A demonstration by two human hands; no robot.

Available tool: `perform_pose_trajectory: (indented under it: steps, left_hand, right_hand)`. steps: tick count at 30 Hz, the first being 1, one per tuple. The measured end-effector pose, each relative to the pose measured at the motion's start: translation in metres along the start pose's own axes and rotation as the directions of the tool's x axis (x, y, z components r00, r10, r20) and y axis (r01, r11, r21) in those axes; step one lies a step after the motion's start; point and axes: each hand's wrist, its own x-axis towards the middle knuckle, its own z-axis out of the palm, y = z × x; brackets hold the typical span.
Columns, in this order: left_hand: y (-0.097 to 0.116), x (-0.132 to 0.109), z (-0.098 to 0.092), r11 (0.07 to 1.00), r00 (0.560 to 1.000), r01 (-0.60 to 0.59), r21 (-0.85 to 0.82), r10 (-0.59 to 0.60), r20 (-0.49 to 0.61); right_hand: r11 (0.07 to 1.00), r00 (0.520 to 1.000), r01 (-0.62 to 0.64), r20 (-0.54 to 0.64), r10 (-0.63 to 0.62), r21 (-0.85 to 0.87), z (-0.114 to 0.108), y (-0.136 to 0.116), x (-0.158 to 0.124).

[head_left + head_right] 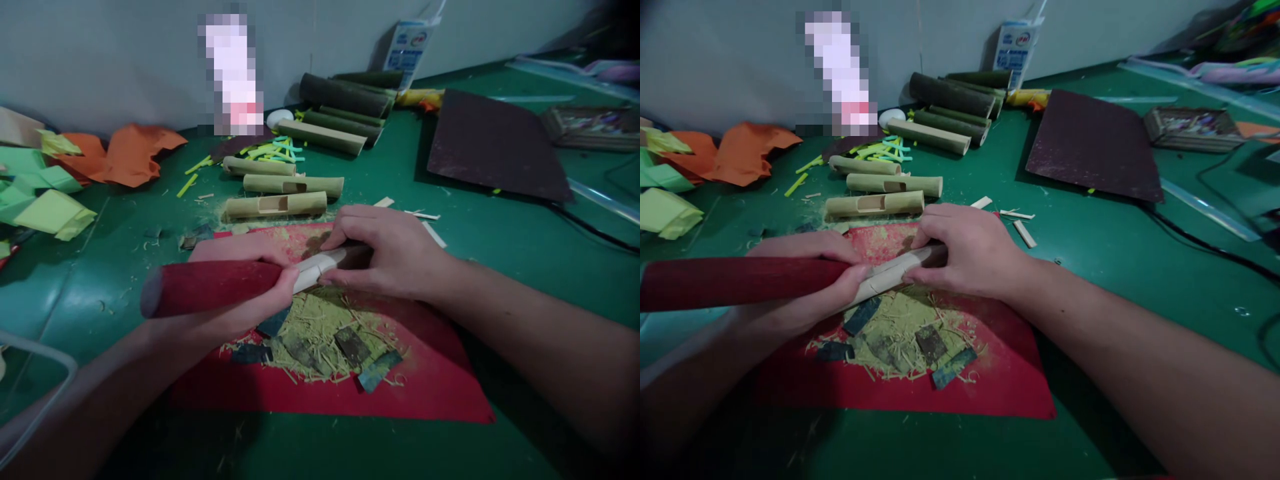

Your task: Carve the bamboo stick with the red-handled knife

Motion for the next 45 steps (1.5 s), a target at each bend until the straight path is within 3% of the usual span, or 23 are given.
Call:
perform_pose_trajectory:
  steps: [3, 7, 13, 17, 24, 31, 35, 40, 45]
  left_hand:
    - [-0.003, -0.002, -0.001, 0.998, 0.998, -0.060, 0.034, 0.061, -0.011]
    - [-0.011, -0.004, -0.003, 0.999, 0.998, -0.046, 0.001, 0.046, -0.046]
    - [-0.015, 0.000, 0.001, 0.988, 0.994, -0.110, -0.106, 0.113, 0.014]
    - [-0.016, -0.001, 0.003, 0.990, 0.999, -0.049, -0.132, 0.049, 0.004]
    - [-0.018, 0.005, 0.000, 0.975, 0.981, -0.153, -0.163, 0.170, 0.095]
    - [-0.012, 0.007, -0.001, 0.983, 0.975, -0.182, -0.037, 0.186, 0.119]
    - [-0.010, 0.004, 0.001, 0.984, 0.979, -0.177, -0.013, 0.178, 0.103]
    - [-0.008, 0.001, 0.003, 0.996, 0.996, -0.084, 0.005, 0.084, -0.038]
    - [-0.010, -0.001, 0.001, 0.995, 0.995, -0.097, -0.005, 0.097, -0.031]
  right_hand:
    - [1.000, 1.000, -0.005, 0.003, 0.005, 0.001, 0.000, 0.000, 0.000]
    - [1.000, 1.000, -0.011, 0.009, 0.011, -0.008, -0.001, -0.001, 0.000]
    - [1.000, 1.000, -0.003, -0.007, 0.003, -0.023, 0.000, -0.002, 0.000]
    - [1.000, 1.000, 0.011, -0.022, -0.011, -0.025, 0.001, -0.001, 0.000]
    - [1.000, 0.999, 0.021, -0.031, -0.021, -0.023, 0.002, 0.000, 0.000]
    - [1.000, 0.999, 0.020, -0.025, -0.020, -0.016, 0.002, 0.000, 0.000]
    - [1.000, 0.999, 0.022, -0.029, -0.022, -0.008, 0.001, 0.001, -0.002]
    - [1.000, 1.000, 0.007, -0.017, -0.007, 0.000, 0.000, 0.001, -0.001]
    - [1.000, 1.000, -0.007, -0.012, 0.007, 0.003, 0.001, 0.000, -0.001]
